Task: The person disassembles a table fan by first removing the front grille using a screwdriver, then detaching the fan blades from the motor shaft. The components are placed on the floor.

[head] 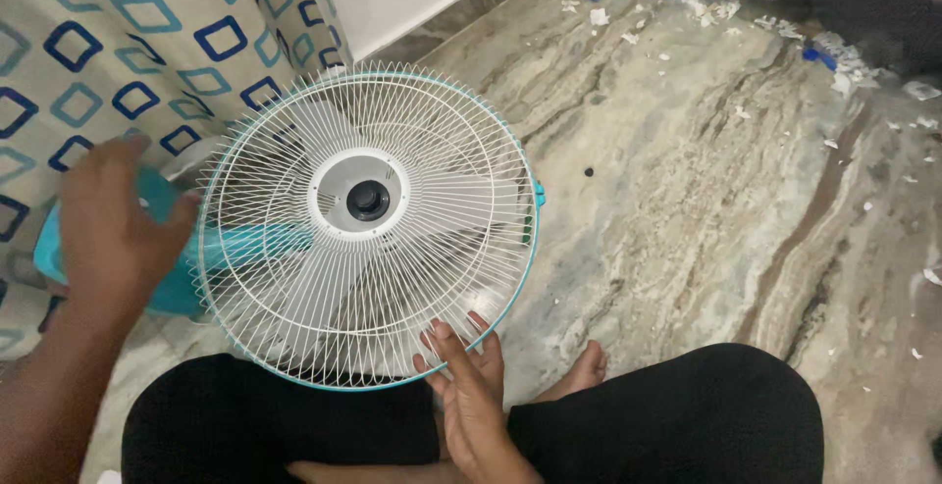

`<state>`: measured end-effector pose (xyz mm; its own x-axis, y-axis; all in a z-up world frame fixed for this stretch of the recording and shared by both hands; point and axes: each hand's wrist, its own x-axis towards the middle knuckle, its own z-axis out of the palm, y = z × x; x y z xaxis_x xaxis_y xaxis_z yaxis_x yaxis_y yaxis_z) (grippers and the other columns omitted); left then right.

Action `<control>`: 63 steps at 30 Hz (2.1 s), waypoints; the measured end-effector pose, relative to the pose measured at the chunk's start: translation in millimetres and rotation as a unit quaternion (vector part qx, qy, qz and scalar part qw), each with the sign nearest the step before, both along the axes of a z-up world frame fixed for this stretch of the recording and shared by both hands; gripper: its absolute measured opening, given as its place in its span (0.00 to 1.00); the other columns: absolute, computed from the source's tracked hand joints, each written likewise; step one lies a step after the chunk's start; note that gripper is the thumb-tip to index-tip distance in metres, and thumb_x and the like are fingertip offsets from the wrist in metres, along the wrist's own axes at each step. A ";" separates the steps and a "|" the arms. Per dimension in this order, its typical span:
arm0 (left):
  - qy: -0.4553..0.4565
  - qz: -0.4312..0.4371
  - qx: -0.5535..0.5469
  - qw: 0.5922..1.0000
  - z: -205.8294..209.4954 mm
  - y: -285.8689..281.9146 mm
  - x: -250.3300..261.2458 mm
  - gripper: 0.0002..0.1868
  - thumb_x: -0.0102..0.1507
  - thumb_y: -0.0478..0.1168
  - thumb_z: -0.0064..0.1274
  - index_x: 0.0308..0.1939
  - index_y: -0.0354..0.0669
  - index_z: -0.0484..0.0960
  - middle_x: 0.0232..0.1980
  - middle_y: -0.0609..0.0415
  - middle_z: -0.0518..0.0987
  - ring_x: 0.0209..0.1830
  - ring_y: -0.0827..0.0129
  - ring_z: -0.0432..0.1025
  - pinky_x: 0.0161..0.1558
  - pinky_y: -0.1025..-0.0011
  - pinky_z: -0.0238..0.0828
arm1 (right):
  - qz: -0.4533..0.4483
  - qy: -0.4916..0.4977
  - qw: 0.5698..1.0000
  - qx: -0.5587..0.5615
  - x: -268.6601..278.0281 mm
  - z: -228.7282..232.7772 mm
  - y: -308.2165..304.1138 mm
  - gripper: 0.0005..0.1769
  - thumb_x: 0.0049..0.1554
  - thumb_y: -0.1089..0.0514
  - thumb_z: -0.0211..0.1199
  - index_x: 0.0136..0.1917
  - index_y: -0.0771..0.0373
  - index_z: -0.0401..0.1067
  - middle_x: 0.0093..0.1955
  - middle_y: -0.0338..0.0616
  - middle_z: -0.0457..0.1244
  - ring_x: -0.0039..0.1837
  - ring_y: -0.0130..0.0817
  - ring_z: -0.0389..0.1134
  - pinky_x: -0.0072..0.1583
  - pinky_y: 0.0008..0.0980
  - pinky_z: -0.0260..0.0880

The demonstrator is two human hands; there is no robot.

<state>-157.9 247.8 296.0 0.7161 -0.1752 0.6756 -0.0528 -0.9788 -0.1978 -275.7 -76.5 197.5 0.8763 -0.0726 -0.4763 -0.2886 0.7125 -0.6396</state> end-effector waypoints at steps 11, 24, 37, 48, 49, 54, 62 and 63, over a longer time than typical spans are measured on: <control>0.161 -0.245 -0.203 0.934 19.1 -236.4 -2.4 0.46 0.54 0.62 0.66 0.67 0.39 0.72 0.70 0.32 0.69 0.71 0.38 0.61 0.66 0.45 0.57 | 0.065 0.002 0.998 0.009 -2.5 -10.0 -24.3 0.45 0.50 0.55 0.70 0.75 0.56 0.52 0.64 0.44 0.63 0.65 0.35 0.64 0.63 0.45 0.64; 0.256 -0.148 -0.115 0.948 -18.0 -295.3 11.0 0.57 0.45 0.72 0.62 0.73 0.51 0.67 0.78 0.33 0.55 0.79 0.39 0.44 0.68 0.34 0.44 | -0.046 0.029 0.996 -0.066 44.9 -33.0 -120.2 0.32 0.54 0.59 0.57 0.72 0.61 0.63 0.66 0.50 0.63 0.65 0.41 0.65 0.63 0.42 0.65; 0.257 -0.167 -0.144 0.941 -16.2 -295.0 24.2 0.46 0.55 0.75 0.57 0.62 0.43 0.76 0.66 0.35 0.67 0.72 0.41 0.56 0.73 0.38 0.43 | 0.170 -0.106 0.742 -0.639 212.2 -90.4 -195.2 0.15 0.54 0.57 0.61 0.54 0.58 0.79 0.48 0.47 0.72 0.51 0.40 0.74 0.57 0.35 0.73; 0.152 -0.446 -0.028 0.882 -36.2 -322.6 108.0 0.34 0.44 0.51 0.55 0.53 0.44 0.82 0.64 0.40 0.76 0.72 0.49 0.62 0.73 0.47 0.42 | 0.199 -0.132 0.538 -0.809 202.7 -134.2 -151.9 0.26 0.59 0.59 0.57 0.70 0.52 0.64 0.70 0.51 0.60 0.70 0.53 0.59 0.62 0.51 0.65; 0.197 -0.442 -0.017 0.875 -36.0 -326.8 114.4 0.37 0.43 0.52 0.56 0.55 0.43 0.83 0.57 0.42 0.80 0.68 0.51 0.65 0.73 0.47 0.42 | 0.188 -0.126 0.550 -0.804 200.1 -130.9 -151.0 0.22 0.62 0.60 0.54 0.69 0.52 0.65 0.68 0.47 0.62 0.69 0.51 0.61 0.64 0.51 0.66; 0.320 -0.369 0.057 0.871 -31.8 -329.2 123.6 0.31 0.51 0.63 0.57 0.42 0.41 0.89 0.40 0.46 0.84 0.54 0.56 0.73 0.70 0.54 0.51 | 0.210 -0.114 0.546 -0.803 198.5 -128.2 -144.6 0.22 0.57 0.56 0.60 0.63 0.59 0.62 0.60 0.50 0.62 0.65 0.51 0.61 0.59 0.51 0.65; 0.281 -0.450 0.044 0.846 -18.4 -318.8 139.5 0.35 0.44 0.63 0.59 0.38 0.35 0.88 0.41 0.48 0.85 0.55 0.57 0.72 0.54 0.59 0.57 | 0.124 -0.167 0.638 -0.742 200.0 -130.2 -157.5 0.10 0.51 0.69 0.62 0.48 0.64 0.75 0.44 0.54 0.68 0.50 0.49 0.69 0.53 0.42 0.69; 0.281 -0.437 0.042 0.853 -18.0 -316.7 140.1 0.32 0.45 0.62 0.58 0.37 0.36 0.88 0.41 0.48 0.85 0.57 0.57 0.72 0.56 0.58 0.56 | 0.098 -0.150 0.701 -0.690 198.5 -120.2 -159.8 0.11 0.49 0.67 0.64 0.48 0.66 0.75 0.41 0.54 0.69 0.46 0.45 0.70 0.50 0.39 0.70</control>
<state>-17.8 -69.0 278.1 0.4931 -0.8395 0.2281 -0.8656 -0.4998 0.0317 -77.2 -236.3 77.4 0.9796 -0.1470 0.1369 0.0005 -0.6797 -0.7335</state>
